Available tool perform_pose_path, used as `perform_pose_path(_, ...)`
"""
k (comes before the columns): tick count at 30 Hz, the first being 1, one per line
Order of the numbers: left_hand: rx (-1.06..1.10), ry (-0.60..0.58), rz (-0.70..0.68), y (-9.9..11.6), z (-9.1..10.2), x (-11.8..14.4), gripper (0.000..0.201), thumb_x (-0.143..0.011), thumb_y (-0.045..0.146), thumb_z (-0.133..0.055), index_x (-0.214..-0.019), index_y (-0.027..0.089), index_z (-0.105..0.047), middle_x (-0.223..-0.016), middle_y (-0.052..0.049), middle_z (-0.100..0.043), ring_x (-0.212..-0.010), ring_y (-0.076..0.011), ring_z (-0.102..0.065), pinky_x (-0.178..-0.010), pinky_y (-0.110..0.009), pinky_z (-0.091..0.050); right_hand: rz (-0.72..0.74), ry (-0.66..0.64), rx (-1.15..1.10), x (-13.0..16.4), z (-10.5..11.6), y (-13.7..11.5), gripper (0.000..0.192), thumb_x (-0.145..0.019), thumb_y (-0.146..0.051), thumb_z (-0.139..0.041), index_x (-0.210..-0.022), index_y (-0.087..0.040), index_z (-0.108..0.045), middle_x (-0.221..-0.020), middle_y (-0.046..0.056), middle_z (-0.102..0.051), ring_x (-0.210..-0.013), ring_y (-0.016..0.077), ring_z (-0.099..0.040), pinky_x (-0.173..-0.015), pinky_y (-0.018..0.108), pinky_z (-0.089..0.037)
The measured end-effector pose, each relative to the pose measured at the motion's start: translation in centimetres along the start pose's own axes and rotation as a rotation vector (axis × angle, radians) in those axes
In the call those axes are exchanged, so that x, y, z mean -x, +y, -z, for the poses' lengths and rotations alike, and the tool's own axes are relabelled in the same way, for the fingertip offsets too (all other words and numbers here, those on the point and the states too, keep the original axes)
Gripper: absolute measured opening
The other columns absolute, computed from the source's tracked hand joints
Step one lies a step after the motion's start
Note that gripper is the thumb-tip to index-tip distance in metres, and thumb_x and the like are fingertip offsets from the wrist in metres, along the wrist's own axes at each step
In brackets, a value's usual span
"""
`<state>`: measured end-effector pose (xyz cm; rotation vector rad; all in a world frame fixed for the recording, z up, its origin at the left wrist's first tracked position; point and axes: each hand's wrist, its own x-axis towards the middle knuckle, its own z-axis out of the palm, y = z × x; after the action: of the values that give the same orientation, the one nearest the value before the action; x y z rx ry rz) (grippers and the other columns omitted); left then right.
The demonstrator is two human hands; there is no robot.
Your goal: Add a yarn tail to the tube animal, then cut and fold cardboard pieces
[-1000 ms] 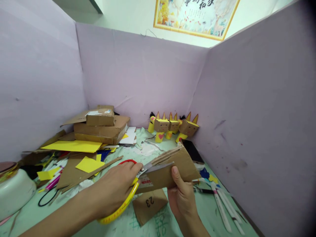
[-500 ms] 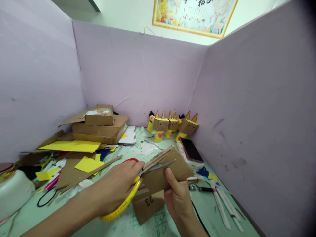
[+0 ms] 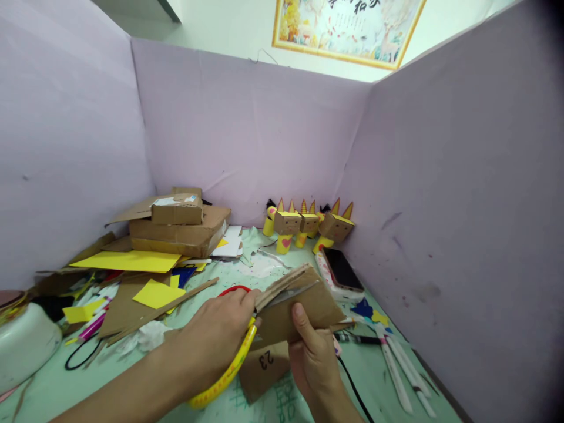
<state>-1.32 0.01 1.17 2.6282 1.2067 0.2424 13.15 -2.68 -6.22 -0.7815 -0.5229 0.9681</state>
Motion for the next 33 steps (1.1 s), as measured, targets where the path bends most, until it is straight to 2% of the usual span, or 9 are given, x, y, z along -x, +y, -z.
perform_pose_path(6,-0.065,-0.060,0.050,-0.1,-0.7,-0.7,0.025,-0.085,0.021,-0.036,-0.105,0.019,-0.052,-0.096,-0.010,-0.064,-0.087,-0.0261,-0.061,-0.072,-0.037,-0.047,0.028,-0.010,0.090,-0.3,0.7,0.6,0.056,-0.068,-0.040,-0.070,-0.118,-0.017,-0.058,-0.100,0.008,-0.070,-0.094,0.0248,-0.063,-0.085,0.038,-0.048)
perform_pose_path(12,-0.074,-0.074,0.071,0.3,-0.6,-0.9,0.026,-0.085,0.020,-0.037,-0.104,0.016,-0.053,-0.097,-0.012,-0.065,-0.087,-0.0267,-0.061,-0.073,-0.038,-0.048,0.113,0.068,0.214,-0.2,1.2,1.4,0.047,-0.069,-0.042,-0.069,-0.106,-0.013,-0.066,-0.094,0.008,-0.072,-0.095,0.0249,-0.062,-0.086,0.036,-0.047)
perform_pose_path(16,-0.169,-0.060,0.060,0.4,-0.4,-0.9,0.027,-0.084,0.014,-0.035,-0.103,0.015,-0.054,-0.095,-0.013,-0.065,-0.083,-0.0258,-0.062,-0.071,-0.037,-0.048,0.161,0.113,0.408,0.0,2.0,1.7,0.037,-0.070,-0.045,-0.068,-0.089,-0.013,-0.072,-0.088,0.010,-0.073,-0.098,0.0279,-0.061,-0.090,0.037,-0.044)
perform_pose_path(20,-0.264,-0.096,0.087,1.1,0.7,-0.7,0.028,-0.083,0.010,-0.035,-0.102,0.013,-0.055,-0.094,-0.014,-0.064,-0.084,-0.0266,-0.062,-0.073,-0.038,-0.049,0.220,0.130,0.618,0.2,2.3,1.4,0.039,-0.068,-0.049,-0.067,-0.085,-0.015,-0.074,-0.087,0.010,-0.073,-0.101,0.0305,-0.060,-0.093,0.040,-0.040)
perform_pose_path(24,-0.278,-0.162,0.077,1.8,1.5,-0.7,0.031,-0.080,0.005,-0.035,-0.104,0.009,-0.055,-0.098,-0.018,-0.063,-0.088,-0.0306,-0.061,-0.075,-0.044,-0.049,0.157,0.161,0.579,0.4,1.4,0.8,0.042,-0.071,-0.051,-0.063,-0.085,-0.013,-0.073,-0.089,0.011,-0.072,-0.095,0.0303,-0.063,-0.085,0.040,-0.045)
perform_pose_path(30,-0.248,-0.004,0.009,1.1,-0.7,-0.9,0.031,-0.081,0.005,-0.031,-0.099,0.013,-0.055,-0.090,-0.014,-0.063,-0.081,-0.0280,-0.062,-0.069,-0.042,-0.050,0.170,0.176,0.452,0.3,1.5,1.3,0.039,-0.069,-0.044,-0.069,-0.087,-0.010,-0.072,-0.090,0.012,-0.072,-0.101,0.0285,-0.060,-0.091,0.037,-0.043)
perform_pose_path(33,-0.324,0.038,-0.034,0.4,-1.7,-1.0,0.029,-0.081,0.006,-0.030,-0.094,0.014,-0.055,-0.084,-0.013,-0.063,-0.077,-0.0274,-0.062,-0.064,-0.040,-0.051,0.174,0.174,0.373,0.1,1.6,1.7,0.042,-0.070,-0.043,-0.068,-0.094,-0.009,-0.069,-0.092,0.012,-0.071,-0.100,0.0275,-0.060,-0.087,0.036,-0.046)
